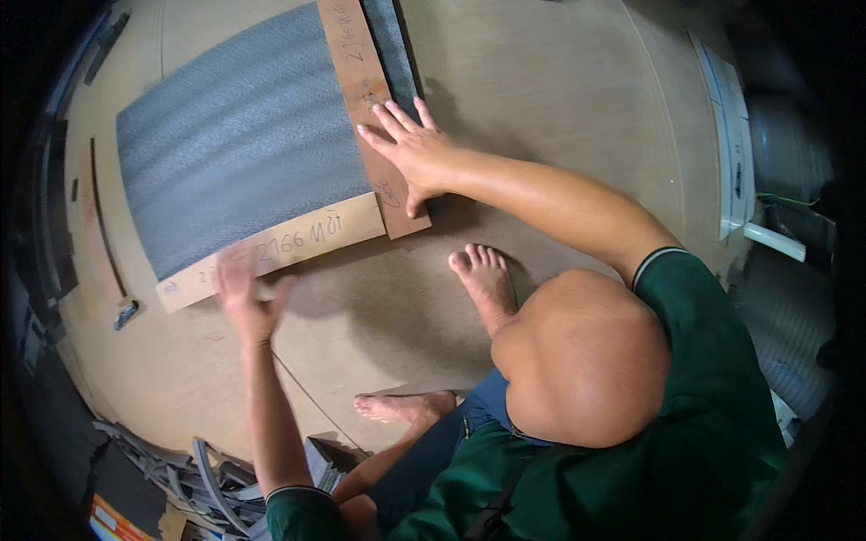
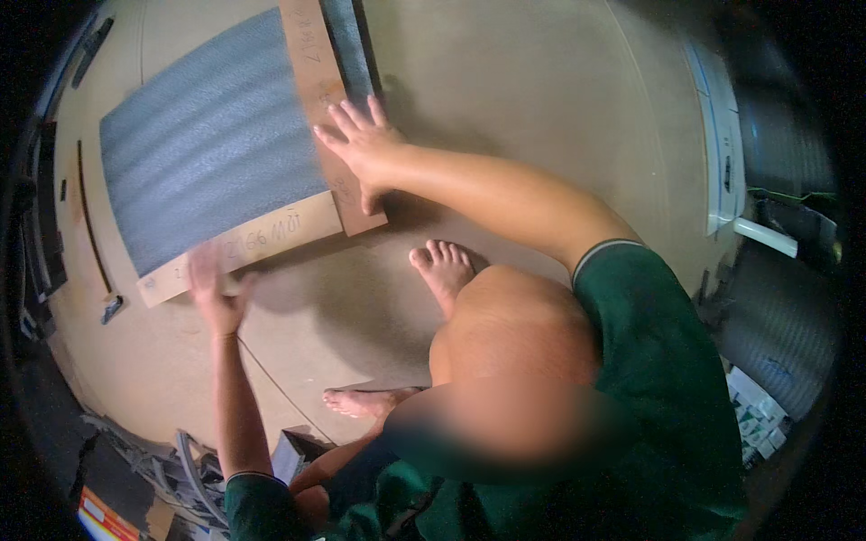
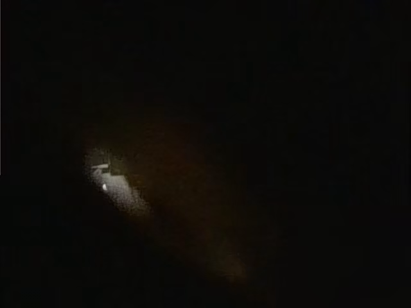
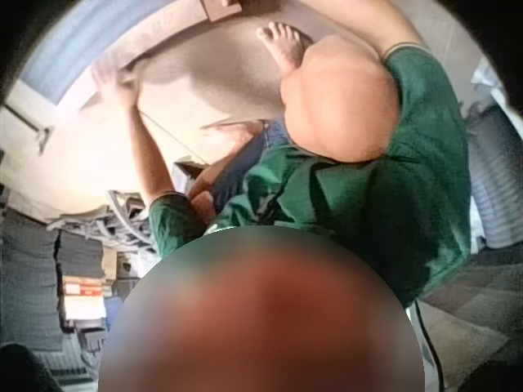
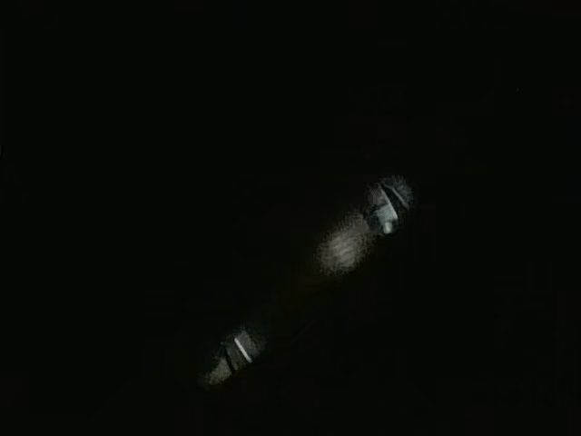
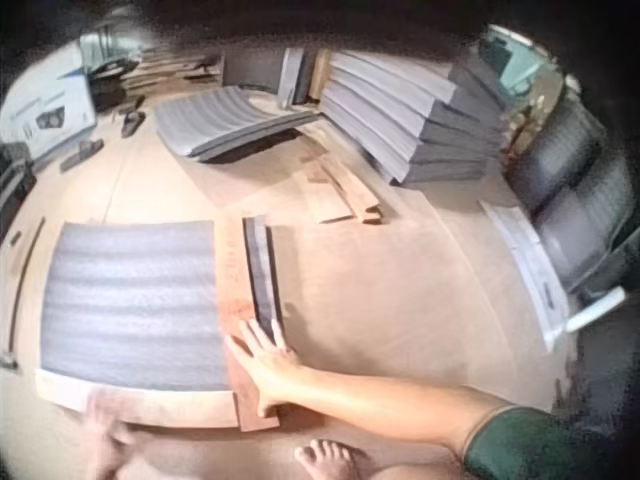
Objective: The person uses a knife to cut a grey flexible sheet along a wooden template. They repeatedly position the template, cut along its edge, and remove the cut pieces, stacking them on the floor.
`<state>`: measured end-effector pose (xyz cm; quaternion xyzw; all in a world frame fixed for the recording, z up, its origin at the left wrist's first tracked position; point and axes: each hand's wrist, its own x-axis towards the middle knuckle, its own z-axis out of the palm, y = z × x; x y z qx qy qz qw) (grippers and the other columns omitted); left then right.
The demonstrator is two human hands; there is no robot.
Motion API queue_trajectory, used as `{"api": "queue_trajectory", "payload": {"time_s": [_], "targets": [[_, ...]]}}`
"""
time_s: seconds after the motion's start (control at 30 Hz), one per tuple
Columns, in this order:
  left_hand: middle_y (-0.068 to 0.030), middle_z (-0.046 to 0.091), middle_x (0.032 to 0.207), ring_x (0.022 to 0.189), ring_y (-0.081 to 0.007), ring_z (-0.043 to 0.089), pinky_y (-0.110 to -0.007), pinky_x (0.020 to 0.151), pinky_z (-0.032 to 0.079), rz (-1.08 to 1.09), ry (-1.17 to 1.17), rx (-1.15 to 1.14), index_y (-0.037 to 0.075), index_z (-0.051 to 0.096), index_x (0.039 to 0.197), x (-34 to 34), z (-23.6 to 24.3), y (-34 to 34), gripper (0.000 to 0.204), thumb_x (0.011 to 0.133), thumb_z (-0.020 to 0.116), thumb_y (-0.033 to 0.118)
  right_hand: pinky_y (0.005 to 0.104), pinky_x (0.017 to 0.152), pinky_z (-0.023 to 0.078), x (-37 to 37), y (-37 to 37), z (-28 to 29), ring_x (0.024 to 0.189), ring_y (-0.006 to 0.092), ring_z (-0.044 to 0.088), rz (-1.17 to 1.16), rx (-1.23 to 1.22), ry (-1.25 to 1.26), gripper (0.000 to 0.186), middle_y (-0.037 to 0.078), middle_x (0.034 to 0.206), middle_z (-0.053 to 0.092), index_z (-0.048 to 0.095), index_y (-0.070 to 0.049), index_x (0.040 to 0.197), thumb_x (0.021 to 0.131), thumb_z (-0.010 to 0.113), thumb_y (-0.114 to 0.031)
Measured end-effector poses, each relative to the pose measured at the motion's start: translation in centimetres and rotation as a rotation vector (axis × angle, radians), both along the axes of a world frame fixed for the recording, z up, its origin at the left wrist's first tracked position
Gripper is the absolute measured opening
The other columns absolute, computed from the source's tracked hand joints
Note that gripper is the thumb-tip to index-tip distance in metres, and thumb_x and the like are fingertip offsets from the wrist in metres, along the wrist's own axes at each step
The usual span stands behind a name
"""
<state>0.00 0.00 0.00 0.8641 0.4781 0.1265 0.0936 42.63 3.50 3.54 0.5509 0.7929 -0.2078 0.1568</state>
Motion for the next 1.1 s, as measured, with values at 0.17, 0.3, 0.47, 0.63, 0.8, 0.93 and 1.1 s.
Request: {"api": "queue_trajectory", "payload": {"time_s": [0.17, 0.3, 0.47, 0.63, 0.8, 0.93, 1.1], "targets": [[-0.0072, 0.051, 0.163, 0.156, -0.0343, 0.040, -0.061, 0.131, 0.021, -0.153, 0.154, -0.212, 0.028, 0.057, 0.157, 10.8, 1.6, -0.3, 0.083, 0.082, 0.090, 0.037, 0.0720, 0.129, 0.009, 1.7, -2.8, -1.7, 0.162, 0.0572, 0.004, -0.181, 0.103, 0.225, 0.157, 0.032, 0.176, 0.003, 0.015, -0.024, 0.175, 0.048, 0.103, -0.056], [-0.0043, 0.055, 0.158, 0.152, -0.0321, 0.044, -0.064, 0.130, 0.022, -0.103, 0.107, -0.238, 0.032, 0.065, 0.148, 11.5, 1.1, 0.0, 0.070, 0.082, 0.088, 0.028, 0.0715, 0.129, 0.009, 4.0, -6.6, -3.0, 0.163, 0.0535, 0.003, -0.022, 0.157, 0.437, 0.145, 0.035, 0.175, 0.006, 0.020, -0.034, 0.173, 0.055, 0.096, -0.068], [-0.0057, 0.058, 0.155, 0.150, -0.0327, 0.048, -0.069, 0.127, 0.023, -0.082, 0.060, -0.225, 0.030, 0.070, 0.143, 11.2, 0.4, 0.0, 0.063, 0.082, 0.087, 0.023, 0.0681, 0.131, 0.007, 2.8, -9.2, -5.1, 0.164, 0.0490, 0.007, -0.070, 0.220, 0.384, 0.130, 0.031, 0.174, 0.018, 0.020, -0.031, 0.174, 0.070, 0.083, -0.078], [-0.0071, 0.061, 0.150, 0.146, -0.0331, 0.052, -0.071, 0.125, 0.026, -0.071, 0.046, -0.158, 0.030, 0.072, 0.140, 11.7, 0.3, -0.2, 0.058, 0.084, 0.087, 0.022, 0.0599, 0.133, 0.004, 0.8, -10.8, -6.2, 0.165, 0.0440, 0.009, -0.148, 0.290, 0.346, 0.122, 0.031, 0.174, 0.019, 0.012, -0.018, 0.174, 0.085, 0.071, -0.077], [-0.0078, 0.063, 0.145, 0.144, -0.0330, 0.054, -0.072, 0.124, 0.028, -0.073, 0.058, -0.143, 0.029, 0.074, 0.135, 11.7, 0.3, -0.4, 0.049, 0.087, 0.085, 0.022, 0.0578, 0.134, 0.003, -0.5, -12.1, -6.3, 0.165, 0.0450, 0.011, -0.192, 0.284, 0.289, 0.117, 0.032, 0.173, 0.020, 0.012, -0.011, 0.173, 0.091, 0.067, -0.073], [-0.0075, 0.061, 0.147, 0.144, -0.0332, 0.053, -0.073, 0.123, 0.028, -0.079, 0.047, -0.095, 0.028, 0.073, 0.137, 11.9, 0.0, -0.3, 0.055, 0.084, 0.086, 0.020, 0.0587, 0.133, 0.005, -0.9, -12.5, -6.4, 0.164, 0.0463, 0.012, -0.202, 0.328, 0.322, 0.116, 0.034, 0.171, 0.024, 0.012, -0.007, 0.172, 0.093, 0.067, -0.071], [-0.0080, 0.060, 0.149, 0.145, -0.0339, 0.052, -0.074, 0.123, 0.026, -0.079, 0.016, -0.134, 0.029, 0.071, 0.140, 11.6, -0.2, -0.5, 0.060, 0.083, 0.087, 0.019, 0.0605, 0.133, 0.007, -1.1, -12.6, -6.5, 0.164, 0.0477, 0.012, -0.219, 0.348, 0.343, 0.114, 0.036, 0.171, 0.024, 0.013, -0.006, 0.172, 0.094, 0.067, -0.068]]}}
